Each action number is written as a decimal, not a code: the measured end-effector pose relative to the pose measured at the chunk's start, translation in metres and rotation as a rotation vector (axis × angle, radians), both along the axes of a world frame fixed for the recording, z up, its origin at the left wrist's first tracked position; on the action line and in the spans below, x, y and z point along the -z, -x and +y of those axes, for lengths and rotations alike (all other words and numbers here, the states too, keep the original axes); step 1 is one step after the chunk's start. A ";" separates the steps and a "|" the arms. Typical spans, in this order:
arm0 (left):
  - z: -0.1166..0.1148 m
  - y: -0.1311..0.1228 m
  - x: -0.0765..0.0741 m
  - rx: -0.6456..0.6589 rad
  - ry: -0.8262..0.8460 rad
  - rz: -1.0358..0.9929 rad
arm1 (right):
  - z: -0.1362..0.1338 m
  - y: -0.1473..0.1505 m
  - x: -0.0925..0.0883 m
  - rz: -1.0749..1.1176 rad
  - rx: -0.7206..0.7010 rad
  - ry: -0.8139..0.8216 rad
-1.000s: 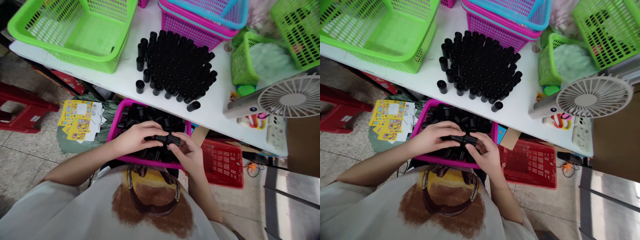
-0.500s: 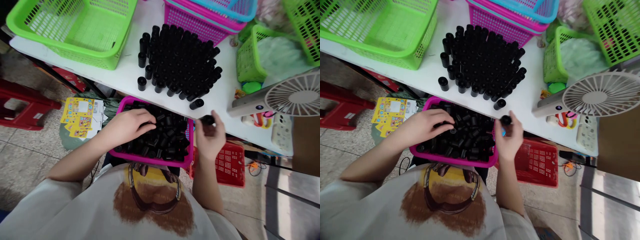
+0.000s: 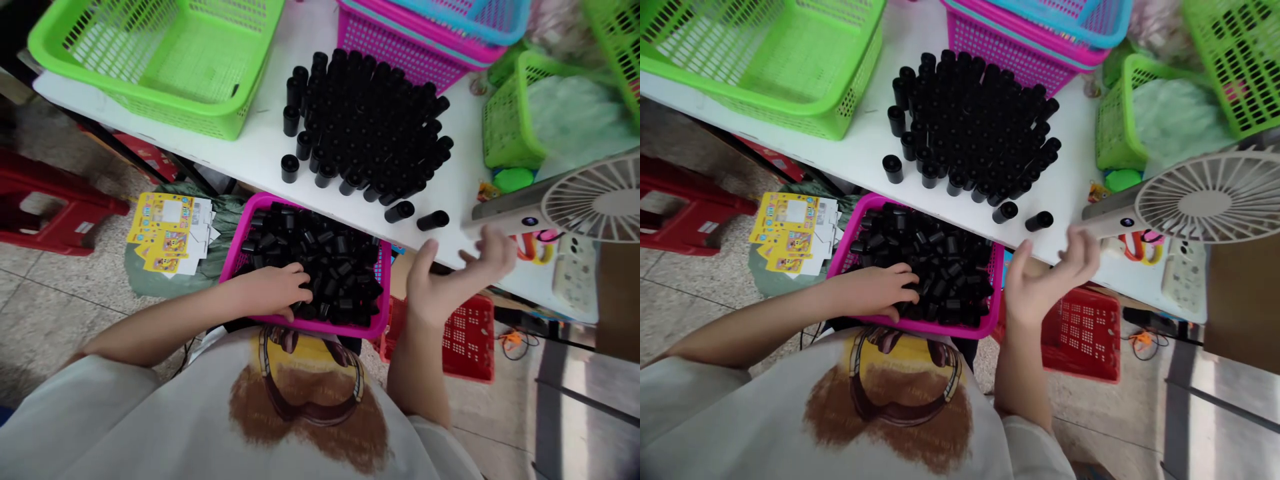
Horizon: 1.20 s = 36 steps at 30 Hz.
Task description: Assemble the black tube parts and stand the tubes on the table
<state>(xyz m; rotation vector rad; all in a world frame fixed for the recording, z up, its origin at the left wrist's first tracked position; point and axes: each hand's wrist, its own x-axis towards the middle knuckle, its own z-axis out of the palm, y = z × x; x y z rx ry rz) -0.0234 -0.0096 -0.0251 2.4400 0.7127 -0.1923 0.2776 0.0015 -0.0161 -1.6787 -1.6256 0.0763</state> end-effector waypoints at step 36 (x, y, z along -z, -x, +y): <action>-0.001 0.007 0.019 0.105 -0.011 -0.104 | -0.021 0.024 0.012 0.484 -0.518 0.367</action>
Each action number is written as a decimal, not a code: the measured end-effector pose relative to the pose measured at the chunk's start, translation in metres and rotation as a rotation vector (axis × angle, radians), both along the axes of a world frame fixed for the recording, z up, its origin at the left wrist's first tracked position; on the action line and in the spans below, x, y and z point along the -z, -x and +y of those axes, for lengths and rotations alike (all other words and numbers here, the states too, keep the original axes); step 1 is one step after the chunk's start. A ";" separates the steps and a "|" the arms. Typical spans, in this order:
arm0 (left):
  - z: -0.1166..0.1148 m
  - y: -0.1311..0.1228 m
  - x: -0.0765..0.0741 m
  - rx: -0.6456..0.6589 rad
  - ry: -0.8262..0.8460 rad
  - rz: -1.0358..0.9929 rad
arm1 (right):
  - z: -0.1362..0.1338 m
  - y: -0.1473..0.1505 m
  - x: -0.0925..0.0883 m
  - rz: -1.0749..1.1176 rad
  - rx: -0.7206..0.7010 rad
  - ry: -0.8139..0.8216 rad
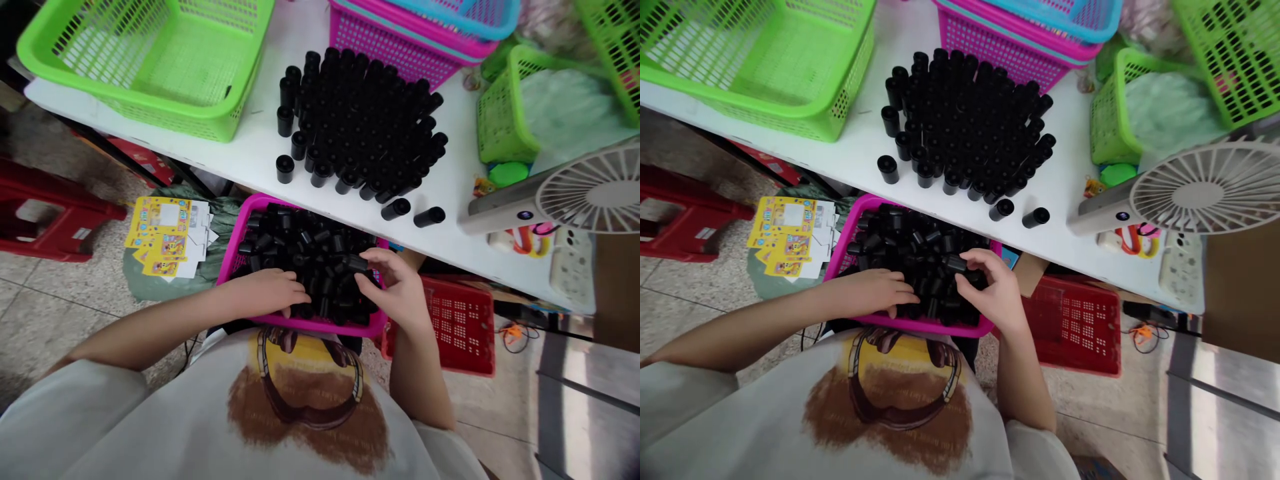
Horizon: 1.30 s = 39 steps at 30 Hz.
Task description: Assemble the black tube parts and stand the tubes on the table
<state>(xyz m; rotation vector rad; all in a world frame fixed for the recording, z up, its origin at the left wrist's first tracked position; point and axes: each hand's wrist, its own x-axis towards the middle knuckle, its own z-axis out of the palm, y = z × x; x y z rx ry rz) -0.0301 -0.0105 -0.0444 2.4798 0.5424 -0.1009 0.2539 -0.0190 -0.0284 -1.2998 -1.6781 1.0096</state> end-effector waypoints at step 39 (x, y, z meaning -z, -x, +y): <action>-0.001 0.042 -0.022 -1.023 0.343 -0.758 | 0.073 0.001 0.004 -0.822 0.392 -0.421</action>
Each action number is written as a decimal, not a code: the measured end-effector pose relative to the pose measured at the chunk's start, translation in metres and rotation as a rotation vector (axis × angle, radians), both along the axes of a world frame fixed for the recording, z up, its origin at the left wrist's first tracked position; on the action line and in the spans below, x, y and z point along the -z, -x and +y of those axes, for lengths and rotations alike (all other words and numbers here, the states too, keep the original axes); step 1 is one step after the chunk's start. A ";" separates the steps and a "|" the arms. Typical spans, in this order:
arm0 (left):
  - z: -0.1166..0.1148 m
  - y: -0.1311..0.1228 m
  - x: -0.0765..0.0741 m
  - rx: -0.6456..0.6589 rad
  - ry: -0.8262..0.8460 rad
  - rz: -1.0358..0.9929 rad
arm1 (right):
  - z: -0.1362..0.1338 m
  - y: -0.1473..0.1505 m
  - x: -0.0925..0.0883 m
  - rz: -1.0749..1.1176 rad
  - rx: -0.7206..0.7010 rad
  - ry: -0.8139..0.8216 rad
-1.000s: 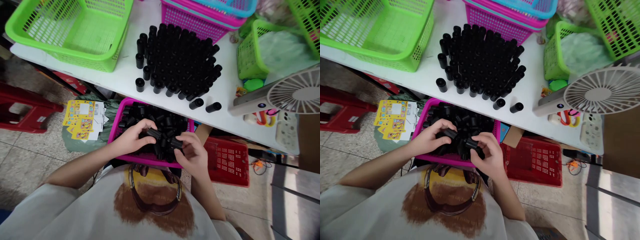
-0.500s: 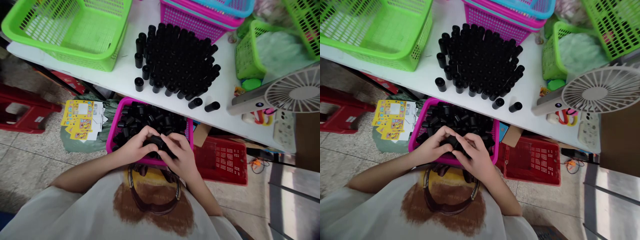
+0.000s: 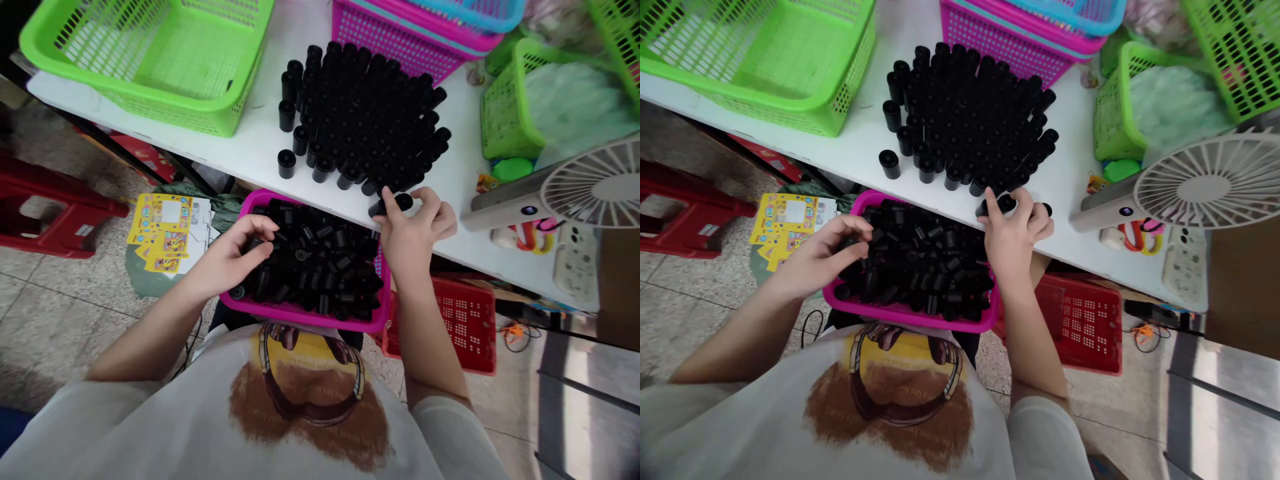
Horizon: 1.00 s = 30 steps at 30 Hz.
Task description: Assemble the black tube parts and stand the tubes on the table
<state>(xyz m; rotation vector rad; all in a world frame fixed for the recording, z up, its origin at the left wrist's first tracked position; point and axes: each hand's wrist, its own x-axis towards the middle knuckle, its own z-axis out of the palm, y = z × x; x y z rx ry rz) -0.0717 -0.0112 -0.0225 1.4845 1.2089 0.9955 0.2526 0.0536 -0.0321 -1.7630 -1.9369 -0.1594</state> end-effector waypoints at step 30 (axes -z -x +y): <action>-0.017 -0.018 0.005 0.004 -0.184 -0.283 | -0.087 0.093 -0.003 0.903 -0.585 0.505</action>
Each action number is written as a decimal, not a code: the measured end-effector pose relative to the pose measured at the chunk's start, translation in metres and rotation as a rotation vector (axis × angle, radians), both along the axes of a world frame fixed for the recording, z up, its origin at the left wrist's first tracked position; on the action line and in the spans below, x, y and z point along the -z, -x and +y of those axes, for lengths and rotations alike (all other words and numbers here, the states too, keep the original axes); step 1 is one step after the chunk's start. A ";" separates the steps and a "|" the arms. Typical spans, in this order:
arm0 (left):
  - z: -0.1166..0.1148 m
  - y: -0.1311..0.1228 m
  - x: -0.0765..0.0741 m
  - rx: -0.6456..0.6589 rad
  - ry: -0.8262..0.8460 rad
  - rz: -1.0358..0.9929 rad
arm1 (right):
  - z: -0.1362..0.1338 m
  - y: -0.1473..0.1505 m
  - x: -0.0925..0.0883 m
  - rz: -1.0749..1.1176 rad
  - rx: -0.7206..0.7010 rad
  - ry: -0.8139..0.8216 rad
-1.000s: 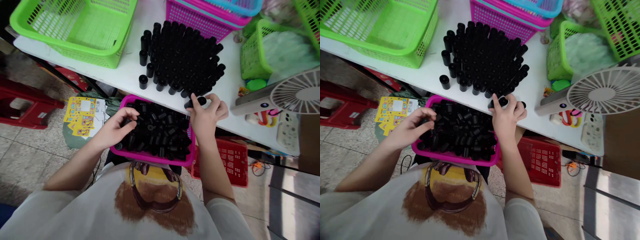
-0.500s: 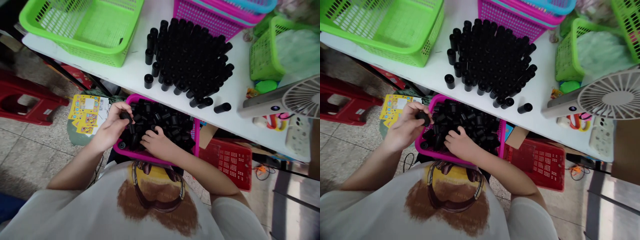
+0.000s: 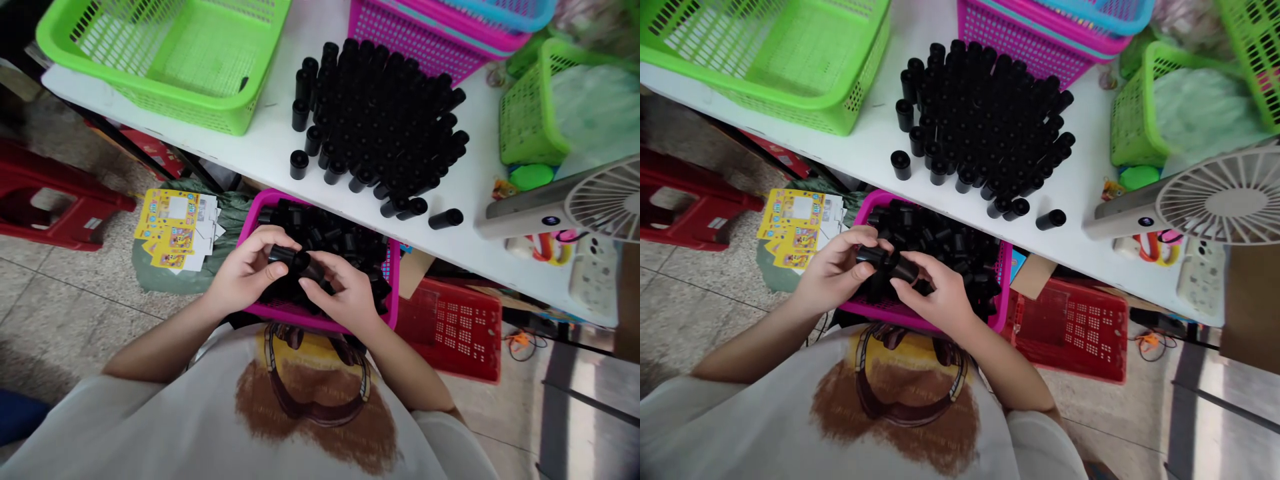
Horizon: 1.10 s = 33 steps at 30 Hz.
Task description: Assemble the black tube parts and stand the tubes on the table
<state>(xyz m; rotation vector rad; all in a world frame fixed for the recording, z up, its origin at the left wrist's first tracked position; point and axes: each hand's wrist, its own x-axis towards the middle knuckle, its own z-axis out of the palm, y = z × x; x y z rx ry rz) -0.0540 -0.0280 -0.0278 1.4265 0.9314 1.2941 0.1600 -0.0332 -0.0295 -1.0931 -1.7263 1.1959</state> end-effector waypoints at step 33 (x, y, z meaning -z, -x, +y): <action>0.095 -0.014 -0.030 -0.193 -0.220 0.769 | 0.001 -0.037 0.004 -0.328 0.153 -0.329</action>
